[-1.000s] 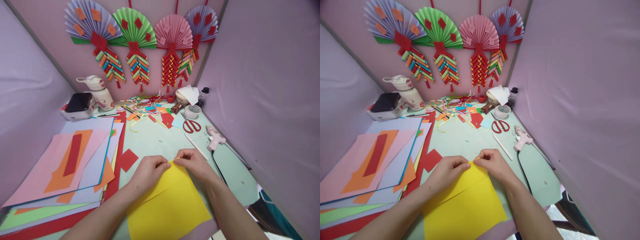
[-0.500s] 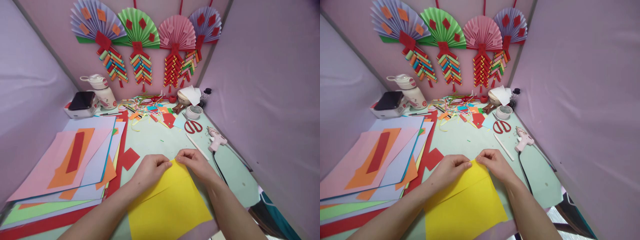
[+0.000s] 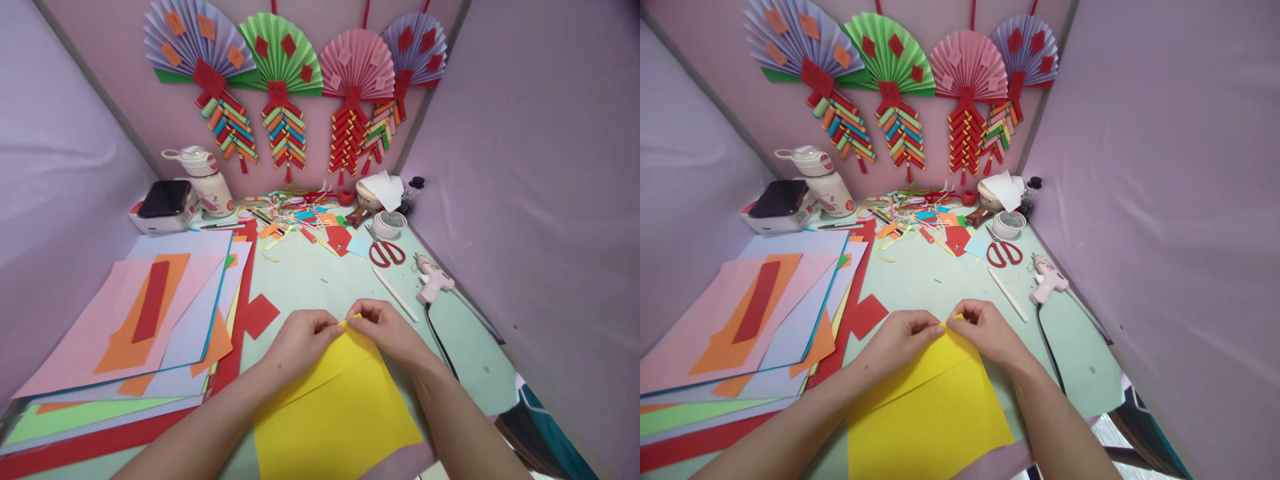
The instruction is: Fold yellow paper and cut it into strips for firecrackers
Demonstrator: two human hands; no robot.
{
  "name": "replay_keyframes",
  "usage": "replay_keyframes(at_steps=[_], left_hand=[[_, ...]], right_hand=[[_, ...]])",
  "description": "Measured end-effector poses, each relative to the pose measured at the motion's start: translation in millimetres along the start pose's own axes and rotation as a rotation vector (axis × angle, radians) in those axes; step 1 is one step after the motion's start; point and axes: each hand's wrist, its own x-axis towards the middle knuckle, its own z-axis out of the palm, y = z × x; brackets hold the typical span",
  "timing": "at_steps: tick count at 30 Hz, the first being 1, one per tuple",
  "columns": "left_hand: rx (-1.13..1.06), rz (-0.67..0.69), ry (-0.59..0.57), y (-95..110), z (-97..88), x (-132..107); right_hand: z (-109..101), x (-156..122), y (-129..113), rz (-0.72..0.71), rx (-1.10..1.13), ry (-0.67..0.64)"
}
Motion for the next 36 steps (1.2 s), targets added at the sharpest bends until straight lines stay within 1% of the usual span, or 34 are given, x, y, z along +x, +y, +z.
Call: replay_keyframes(at_steps=[3, 8, 10, 13, 15, 19, 22, 25, 28, 36], left_hand=[[-0.003, -0.002, -0.003, 1, 1.1, -1], [-0.046, -0.014, -0.048, 4, 1.6, -1], [-0.058, -0.024, -0.062, 4, 1.9, -1], [-0.052, -0.033, -0.060, 2, 2.9, 0], [-0.035, -0.032, -0.054, 1, 3.7, 0], [-0.012, -0.012, -0.070, -2, 3.3, 2], [-0.002, 0.007, -0.093, -4, 0.1, 3], [0.032, 0.013, -0.078, -5, -4.1, 3], [0.062, 0.006, -0.063, -6, -6.6, 3], [0.093, 0.026, -0.037, -3, -5.6, 0]], right_hand=[[3, 0, 2, 0.035, -0.021, -0.005], [4, 2, 6, -0.010, -0.032, 0.047], [2, 2, 7, -0.023, -0.043, 0.018], [-1, 3, 7, -0.008, -0.050, -0.068], [-2, 3, 8, 0.007, -0.057, -0.085], [0, 4, 10, -0.032, -0.090, -0.041], [0, 5, 11, -0.067, -0.156, -0.003], [-3, 6, 12, -0.062, -0.212, 0.018], [-6, 6, 13, -0.056, -0.217, 0.017], [-3, 5, 12, -0.026, -0.190, 0.017]])
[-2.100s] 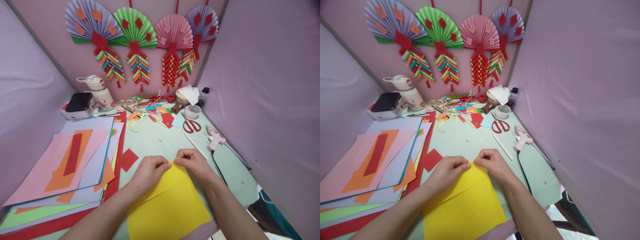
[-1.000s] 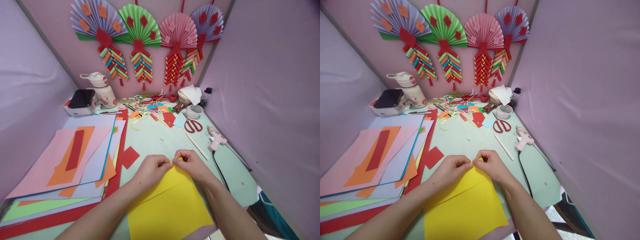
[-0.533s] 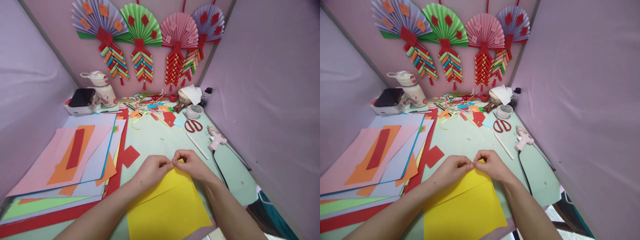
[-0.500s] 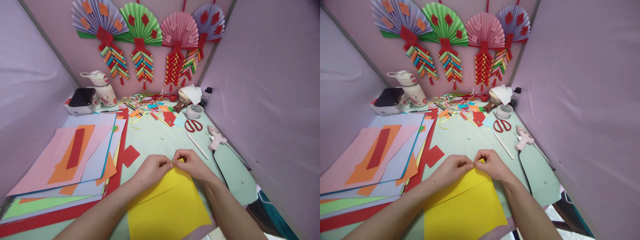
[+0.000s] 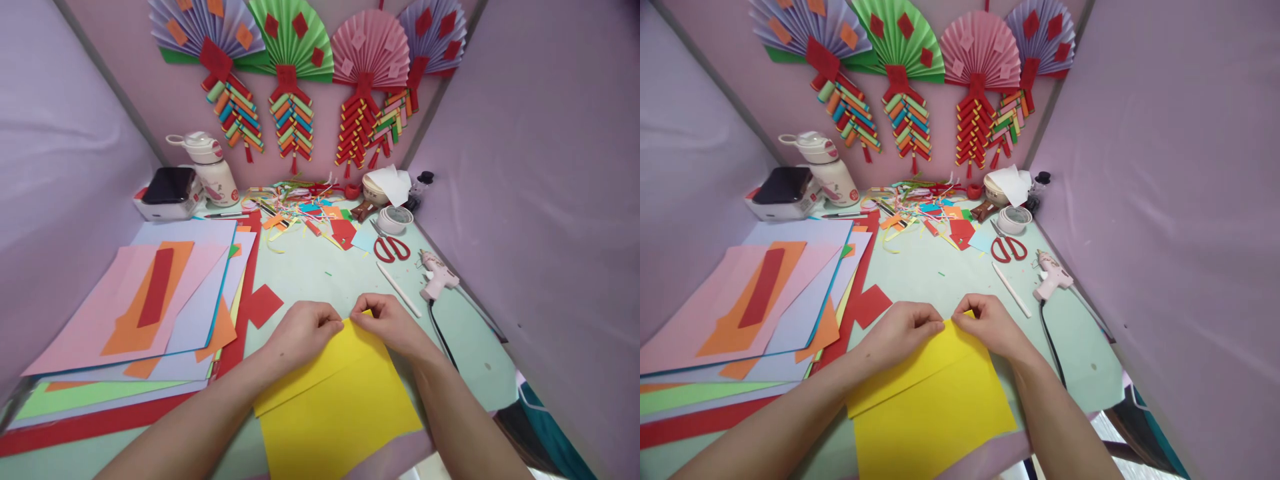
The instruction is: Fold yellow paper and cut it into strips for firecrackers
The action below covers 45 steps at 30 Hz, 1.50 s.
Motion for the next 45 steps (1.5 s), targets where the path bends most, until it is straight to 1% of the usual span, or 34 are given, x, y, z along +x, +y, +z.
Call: replay_keyframes(at_steps=[2, 8, 15, 20, 27, 30, 33, 40, 45], left_hand=[[0.011, 0.012, 0.003, -1, -0.7, 0], [0.040, 0.001, -0.046, -6, -6.3, 1], [0.063, 0.016, -0.029, -5, -6.9, 1], [0.048, -0.023, -0.067, -8, -10.4, 3], [0.015, -0.022, -0.062, -10, -10.6, 2], [-0.012, -0.043, -0.103, -13, -12.3, 5], [-0.040, -0.059, -0.135, -16, -15.4, 9], [-0.019, 0.017, -0.065, -15, -14.7, 10], [-0.008, 0.045, -0.136, -17, -18.7, 11]], right_hand=[[0, 0, 0, 0.002, 0.001, -0.006], [-4, 0, 2, 0.007, 0.005, 0.019], [-4, 1, 1, 0.009, 0.025, 0.004], [-7, 0, 0, 0.024, 0.038, 0.025], [-9, -2, -5, 0.032, 0.057, 0.027], [-10, -1, -4, 0.040, 0.063, 0.021], [-11, 1, -2, 0.052, 0.053, 0.049], [-13, 2, -1, 0.010, 0.091, 0.055], [-14, 2, 2, 0.006, 0.094, 0.067]])
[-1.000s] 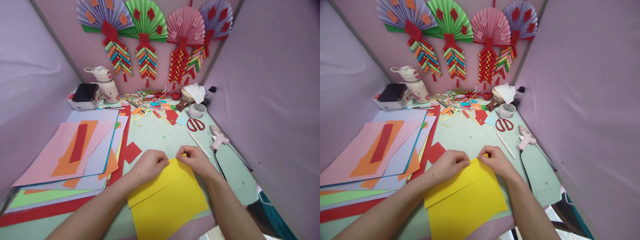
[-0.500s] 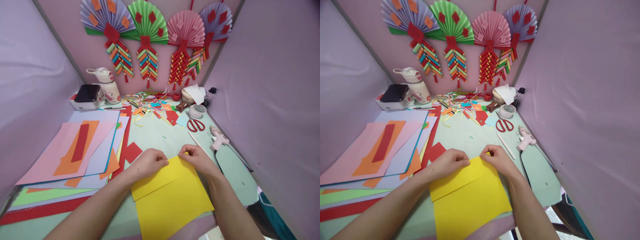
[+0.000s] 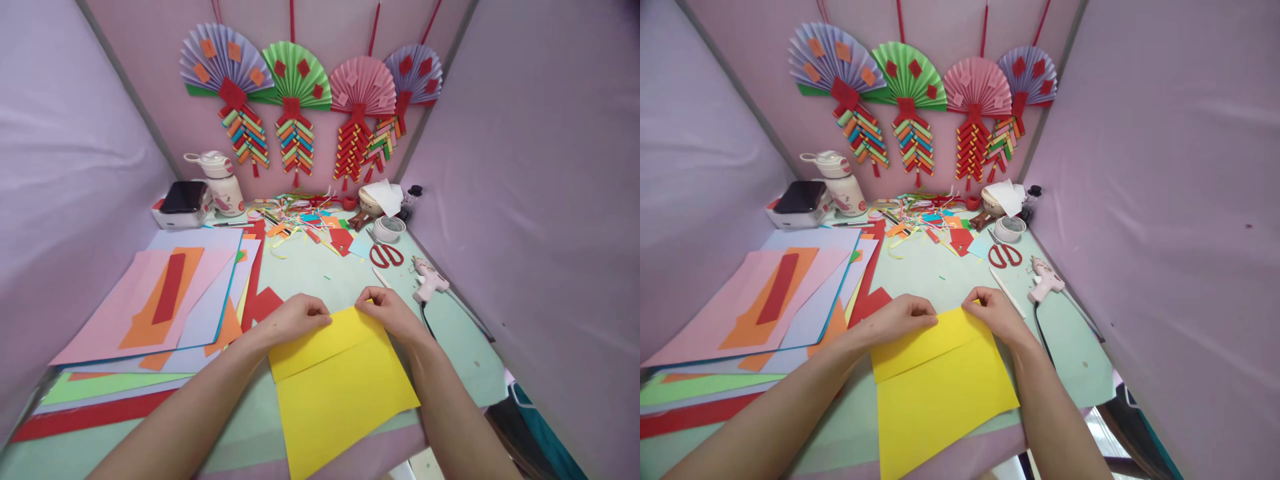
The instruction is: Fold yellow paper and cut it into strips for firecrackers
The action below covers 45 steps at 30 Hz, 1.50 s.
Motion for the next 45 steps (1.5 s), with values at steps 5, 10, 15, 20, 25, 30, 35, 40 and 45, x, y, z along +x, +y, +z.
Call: replay_keyframes(at_steps=[5, 10, 15, 20, 25, 30, 35, 40, 45], left_hand=[[0.029, 0.007, 0.021, -2, -2.2, -2], [0.142, -0.024, 0.120, -3, 7.4, -1], [0.231, -0.012, 0.154, -6, 9.7, -2], [0.242, 0.046, 0.045, -8, -7.4, -13], [0.327, 0.012, 0.172, -5, -16.2, -32], [0.351, 0.037, 0.224, 3, -20.3, -54], [0.476, 0.082, 0.327, 24, -24.1, -76], [0.467, 0.081, 0.346, 39, -25.2, -91], [0.479, 0.112, 0.422, 41, -26.2, -96]], right_hand=[[-1, 0, 2, -0.033, 0.005, -0.006], [0, 1, 3, -0.043, 0.016, -0.015], [2, 1, 5, -0.083, 0.009, -0.028], [4, 2, 5, -0.113, 0.032, -0.040], [11, -3, 1, -0.183, 0.003, -0.042], [8, -16, -5, -0.241, 0.010, -0.007], [0, -33, -17, -0.318, 0.012, 0.036], [-6, -45, -27, -0.370, -0.014, 0.087], [-12, -49, -27, -0.401, -0.065, 0.132]])
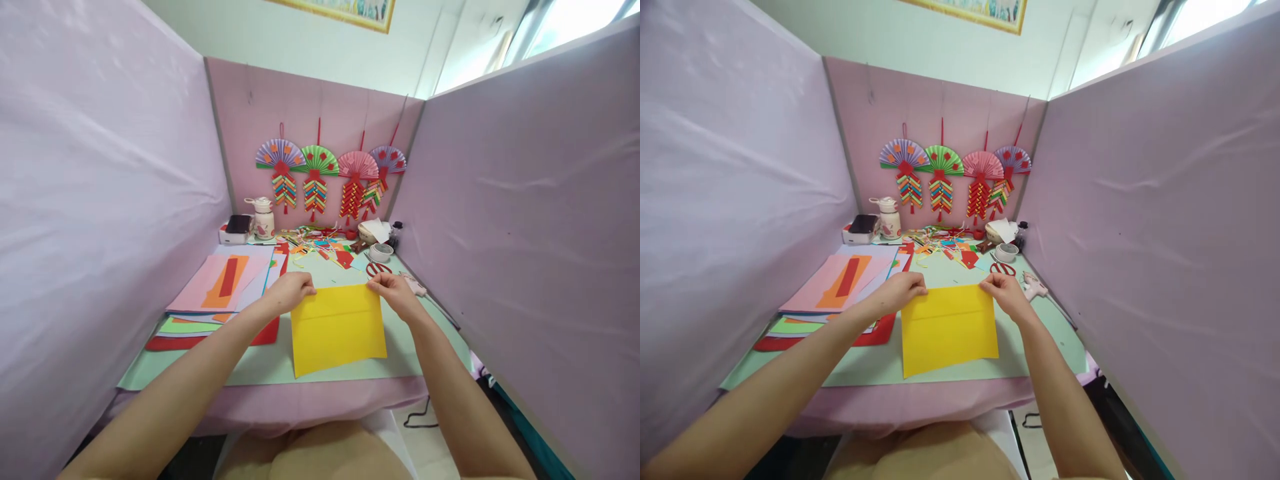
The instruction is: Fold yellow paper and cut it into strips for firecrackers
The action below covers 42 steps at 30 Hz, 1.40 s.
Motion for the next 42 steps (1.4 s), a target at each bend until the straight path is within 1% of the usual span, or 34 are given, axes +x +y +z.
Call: replay_keyframes(at_steps=[3, 8, 12, 15, 19, 24, 31, 34, 38, 42], left_hand=[[0.004, 0.001, 0.018, -2, 0.8, 0], [0.043, -0.046, 0.014, -9, 6.6, 1], [-0.035, -0.043, -0.026, -18, 11.9, 1], [-0.100, -0.009, -0.063, -25, 13.7, 0], [-0.080, -0.015, -0.040, -33, 17.4, 1], [0.008, -0.049, -0.018, -42, 28.9, 6], [0.037, -0.061, -0.023, -57, 49.2, 17], [0.051, -0.075, -0.029, -59, 54.9, 18], [0.054, -0.086, -0.037, -57, 56.7, 19], [0.046, -0.087, -0.015, -57, 60.2, 18]], right_hand=[[-2, -1, 4, 0.029, 0.000, 0.029], [-2, -2, 12, 0.083, 0.040, 0.052], [-3, -1, 17, 0.110, 0.010, 0.084], [-4, 0, 20, 0.124, -0.026, 0.066], [-4, 2, 28, 0.131, -0.049, 0.038], [1, 8, 45, 0.136, -0.076, 0.068], [4, 13, 64, 0.177, -0.125, 0.068], [5, 13, 70, 0.181, -0.167, 0.084], [6, 12, 77, 0.210, -0.216, 0.076], [8, 11, 78, 0.209, -0.243, 0.086]])
